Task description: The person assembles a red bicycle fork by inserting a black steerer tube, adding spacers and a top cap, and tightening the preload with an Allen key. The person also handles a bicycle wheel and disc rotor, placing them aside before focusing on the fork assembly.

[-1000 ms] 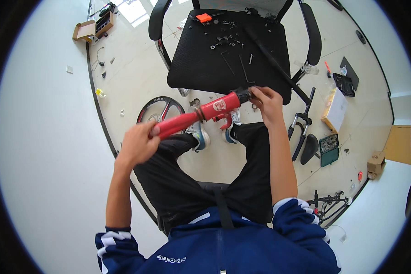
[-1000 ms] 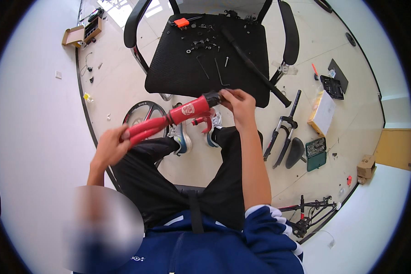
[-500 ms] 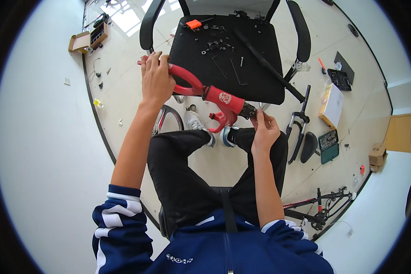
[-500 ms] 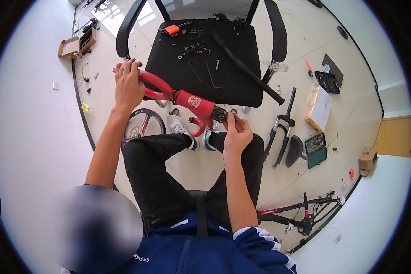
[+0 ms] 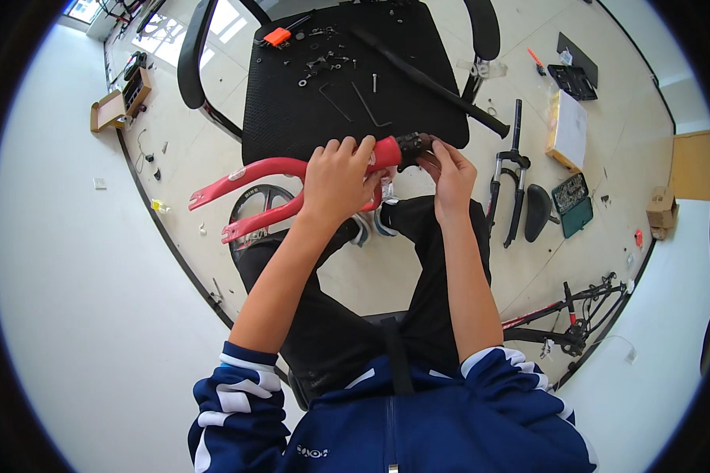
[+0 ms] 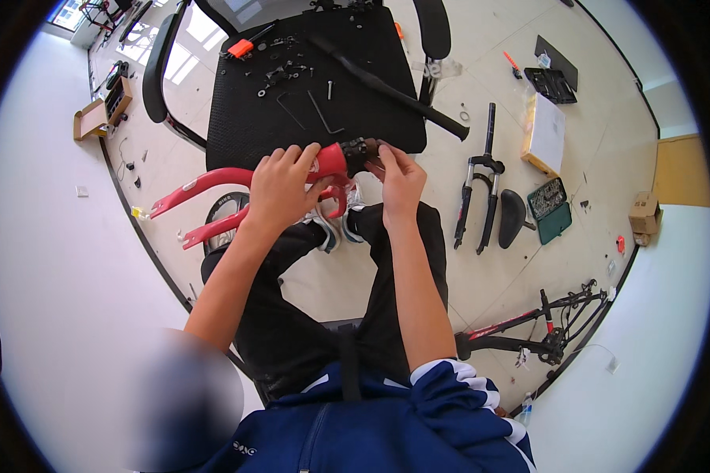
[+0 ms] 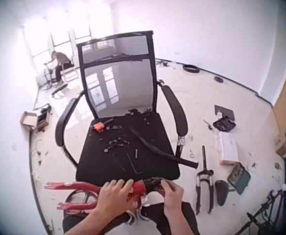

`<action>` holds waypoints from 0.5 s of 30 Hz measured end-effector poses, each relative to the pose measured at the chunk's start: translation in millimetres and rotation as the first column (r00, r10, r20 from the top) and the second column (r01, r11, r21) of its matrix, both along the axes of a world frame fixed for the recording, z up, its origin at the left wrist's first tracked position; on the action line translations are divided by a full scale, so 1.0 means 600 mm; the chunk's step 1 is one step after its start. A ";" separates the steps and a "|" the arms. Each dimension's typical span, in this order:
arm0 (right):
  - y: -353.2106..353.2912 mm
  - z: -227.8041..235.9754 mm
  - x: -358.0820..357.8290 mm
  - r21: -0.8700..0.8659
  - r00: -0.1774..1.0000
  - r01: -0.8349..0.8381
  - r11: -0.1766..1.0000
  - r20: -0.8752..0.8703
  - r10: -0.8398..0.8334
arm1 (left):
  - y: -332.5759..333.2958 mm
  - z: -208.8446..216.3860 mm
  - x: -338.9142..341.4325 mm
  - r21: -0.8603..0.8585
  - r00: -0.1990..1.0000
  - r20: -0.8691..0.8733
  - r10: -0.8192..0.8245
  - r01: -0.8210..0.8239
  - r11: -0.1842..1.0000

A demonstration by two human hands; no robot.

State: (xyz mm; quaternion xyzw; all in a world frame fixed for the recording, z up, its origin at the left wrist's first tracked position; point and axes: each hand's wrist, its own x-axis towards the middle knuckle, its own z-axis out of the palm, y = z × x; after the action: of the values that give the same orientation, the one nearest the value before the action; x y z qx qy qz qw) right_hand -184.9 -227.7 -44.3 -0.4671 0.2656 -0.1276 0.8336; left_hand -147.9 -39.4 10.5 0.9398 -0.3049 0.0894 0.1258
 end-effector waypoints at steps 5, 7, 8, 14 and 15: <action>0.015 -0.003 0.006 -0.124 1.000 -0.022 0.992 -0.005 0.022 | 0.012 0.010 0.003 -0.032 0.999 -0.034 -0.010 0.009 0.999; 0.025 -0.001 0.003 -0.106 0.998 -0.057 0.993 0.008 0.058 | 0.026 0.011 -0.001 -0.053 1.000 -0.013 -0.007 0.006 0.999; 0.027 0.001 0.001 -0.090 0.996 -0.087 0.992 0.015 0.089 | 0.034 0.012 -0.002 -0.064 1.000 -0.003 -0.004 0.004 0.998; 0.074 0.014 -0.008 -0.114 0.946 -0.313 0.943 0.045 0.320 | 0.120 0.014 0.003 -0.103 1.000 -0.018 -0.015 0.014 0.995; 0.095 0.022 -0.009 -0.138 0.953 -0.291 0.947 0.047 0.300 | 0.136 0.018 0.002 -0.080 1.000 -0.030 0.003 -0.006 0.997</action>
State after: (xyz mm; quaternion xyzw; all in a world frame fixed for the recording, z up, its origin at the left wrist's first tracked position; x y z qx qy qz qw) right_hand -190.2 -170.5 -30.9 -0.5503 0.1556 -0.0336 0.8196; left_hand -146.7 42.1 21.6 0.9359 -0.2970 0.0877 0.1679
